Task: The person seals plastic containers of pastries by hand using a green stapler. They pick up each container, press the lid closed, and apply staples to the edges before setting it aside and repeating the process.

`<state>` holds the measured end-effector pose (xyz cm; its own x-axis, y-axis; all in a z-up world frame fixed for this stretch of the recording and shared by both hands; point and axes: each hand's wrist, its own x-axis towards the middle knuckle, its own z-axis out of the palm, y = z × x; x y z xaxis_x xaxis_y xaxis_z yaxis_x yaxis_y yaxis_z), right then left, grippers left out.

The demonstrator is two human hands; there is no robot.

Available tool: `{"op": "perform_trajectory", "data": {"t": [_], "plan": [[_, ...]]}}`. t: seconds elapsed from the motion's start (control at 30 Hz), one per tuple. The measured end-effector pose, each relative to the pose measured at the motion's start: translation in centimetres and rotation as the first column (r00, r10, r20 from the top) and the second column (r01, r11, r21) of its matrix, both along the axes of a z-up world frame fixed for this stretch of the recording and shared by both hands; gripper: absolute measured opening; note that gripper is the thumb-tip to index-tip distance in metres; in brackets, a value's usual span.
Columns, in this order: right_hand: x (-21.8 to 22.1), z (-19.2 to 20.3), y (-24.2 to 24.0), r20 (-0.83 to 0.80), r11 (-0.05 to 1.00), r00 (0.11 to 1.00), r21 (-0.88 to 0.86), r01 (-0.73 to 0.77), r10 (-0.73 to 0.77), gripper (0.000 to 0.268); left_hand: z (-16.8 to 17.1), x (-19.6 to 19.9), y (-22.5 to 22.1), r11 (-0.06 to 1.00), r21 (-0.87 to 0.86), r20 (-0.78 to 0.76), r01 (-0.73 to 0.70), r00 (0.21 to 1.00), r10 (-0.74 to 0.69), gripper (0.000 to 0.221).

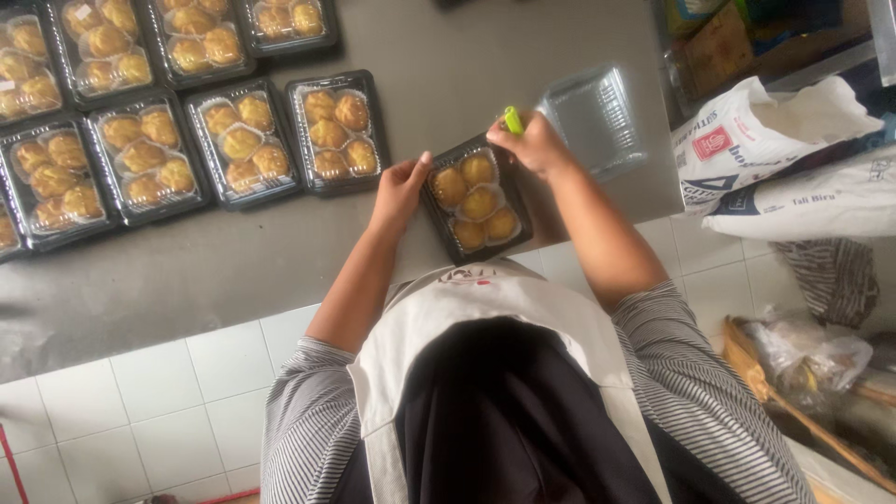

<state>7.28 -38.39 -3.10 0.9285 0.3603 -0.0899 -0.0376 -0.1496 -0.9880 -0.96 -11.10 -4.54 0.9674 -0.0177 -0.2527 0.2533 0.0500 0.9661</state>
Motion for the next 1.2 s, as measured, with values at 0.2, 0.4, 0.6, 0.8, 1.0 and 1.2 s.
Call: {"op": "perform_trajectory", "data": {"t": [0.2,0.4,0.6,0.8,1.0,1.2], "plan": [[0.9,2.5,2.9,0.539,0.887,0.84,-0.414,0.203,0.06,0.036,2.2,-0.4,1.6,0.991,-0.135,-0.14,-0.017,0.99,-0.002,0.024],[-0.5,7.0,12.9,0.104,0.957,0.951,0.027,0.29,-0.292,0.024,0.9,-1.9,2.1,0.971,-0.232,0.014,-0.049,0.998,0.054,0.016],[-2.0,8.7,17.1,0.284,0.886,0.95,-0.397,0.238,-0.129,0.028,1.7,-2.4,2.5,0.969,-0.244,0.066,-0.048,0.996,0.066,0.014],[-2.1,7.7,18.6,0.412,0.793,0.911,-0.541,0.278,-0.039,0.036,1.9,-2.9,1.8,0.977,-0.21,0.115,-0.024,0.992,0.049,0.013],[-0.2,8.9,17.2,0.305,0.893,0.939,-0.362,0.266,-0.156,0.037,1.0,-2.3,1.4,0.974,-0.178,0.084,-0.137,0.984,0.154,0.019],[-7.0,7.7,5.1,0.124,0.873,0.865,0.044,0.485,-0.486,0.021,2.1,-3.7,6.6,0.92,0.188,-0.086,0.344,0.939,-0.333,0.022]]}}
